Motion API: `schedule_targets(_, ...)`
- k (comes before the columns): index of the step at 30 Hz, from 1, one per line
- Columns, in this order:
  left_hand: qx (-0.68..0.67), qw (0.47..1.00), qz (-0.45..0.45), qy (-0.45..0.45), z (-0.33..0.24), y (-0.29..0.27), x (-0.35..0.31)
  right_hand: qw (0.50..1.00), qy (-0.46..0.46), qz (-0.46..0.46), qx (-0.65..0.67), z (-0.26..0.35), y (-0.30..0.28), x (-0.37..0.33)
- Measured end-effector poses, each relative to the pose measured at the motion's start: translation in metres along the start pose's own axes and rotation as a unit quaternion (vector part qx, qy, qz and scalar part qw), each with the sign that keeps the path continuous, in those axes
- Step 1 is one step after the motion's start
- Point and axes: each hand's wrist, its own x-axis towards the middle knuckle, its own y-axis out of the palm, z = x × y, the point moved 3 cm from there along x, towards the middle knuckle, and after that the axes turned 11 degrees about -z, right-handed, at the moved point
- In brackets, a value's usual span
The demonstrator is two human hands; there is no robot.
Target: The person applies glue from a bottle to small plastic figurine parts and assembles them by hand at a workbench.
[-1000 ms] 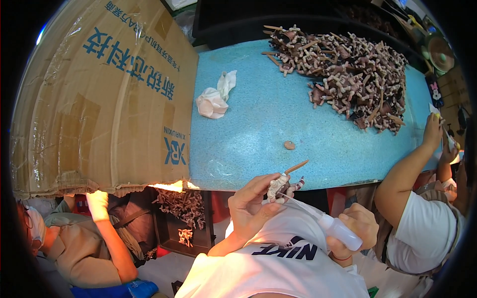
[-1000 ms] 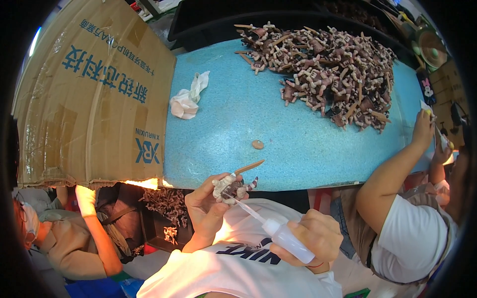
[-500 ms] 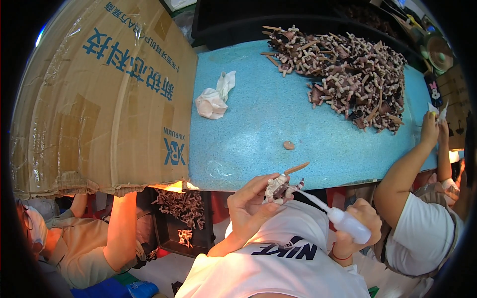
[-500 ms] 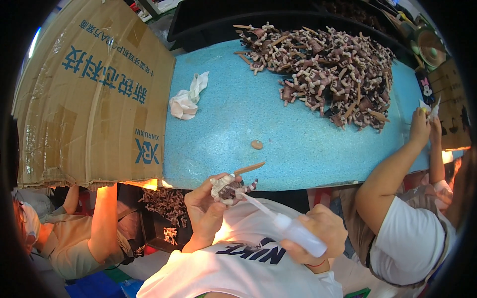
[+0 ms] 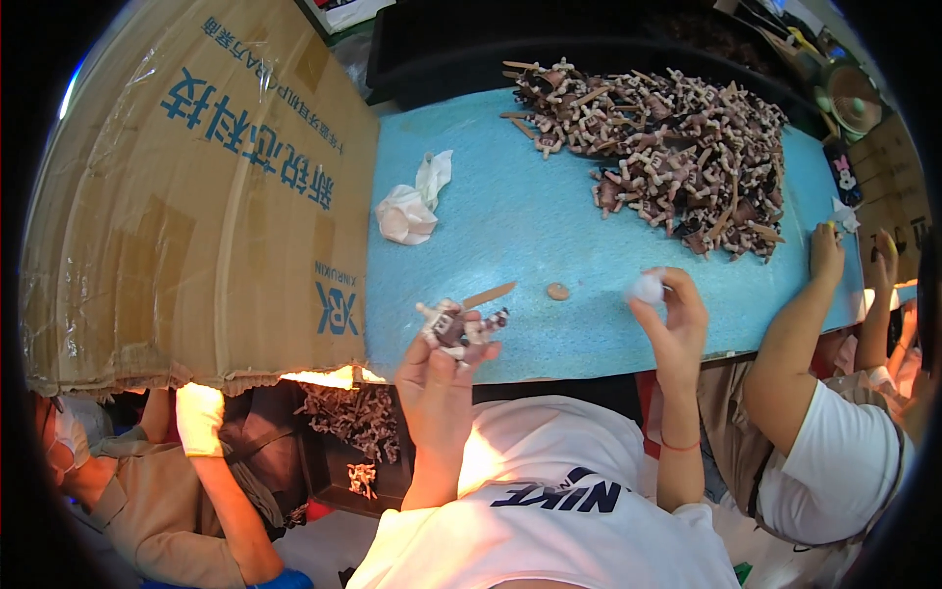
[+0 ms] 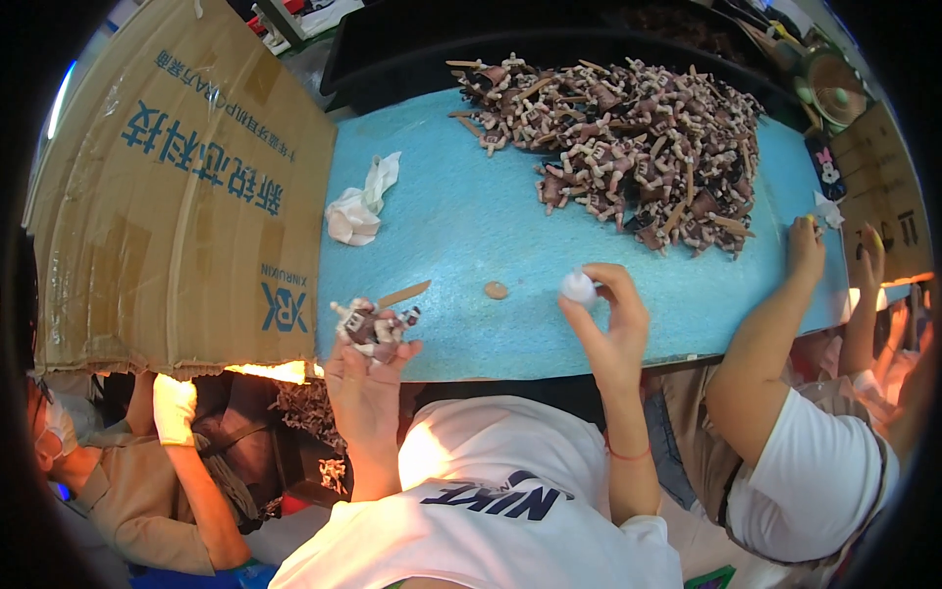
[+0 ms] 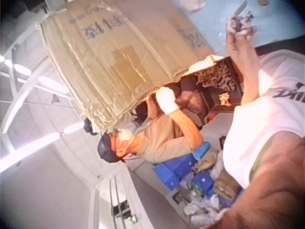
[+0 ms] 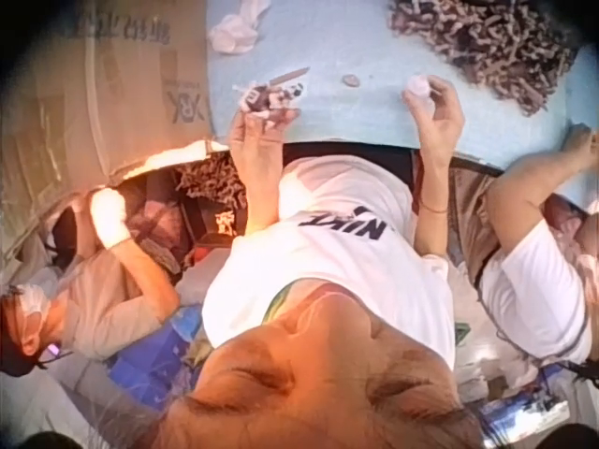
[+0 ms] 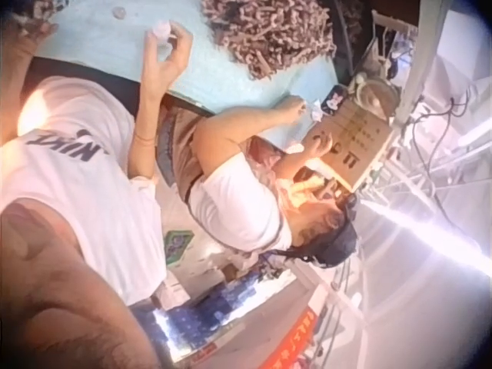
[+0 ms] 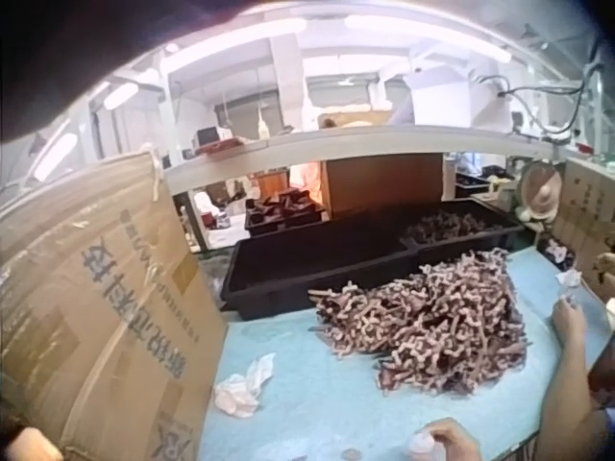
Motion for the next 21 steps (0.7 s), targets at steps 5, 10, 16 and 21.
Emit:
schedule_targets(5, 0.001, 1.000, 0.002, 0.006, 0.000, -0.005, 0.004, 0.992, -0.027, 0.024, -0.123, -0.033, 0.013, 0.006)
schedule_targets(10, 0.004, 1.000, -0.008, 0.004, 0.001, -0.007, 0.004, 0.963, -0.103, -0.101, -0.228, -0.002, 0.005, -0.005)
schedule_targets(16, 0.011, 1.000, -0.001, -0.011, 0.002, -0.002, 0.002, 0.951, -0.210, 0.074, -0.214, 0.020, 0.049, -0.021)
schedule_targets(21, 0.007, 1.000, -0.008, -0.017, 0.002, -0.004, -0.002, 0.897, -0.230, 0.167, -0.339, 0.004, 0.076, -0.017)
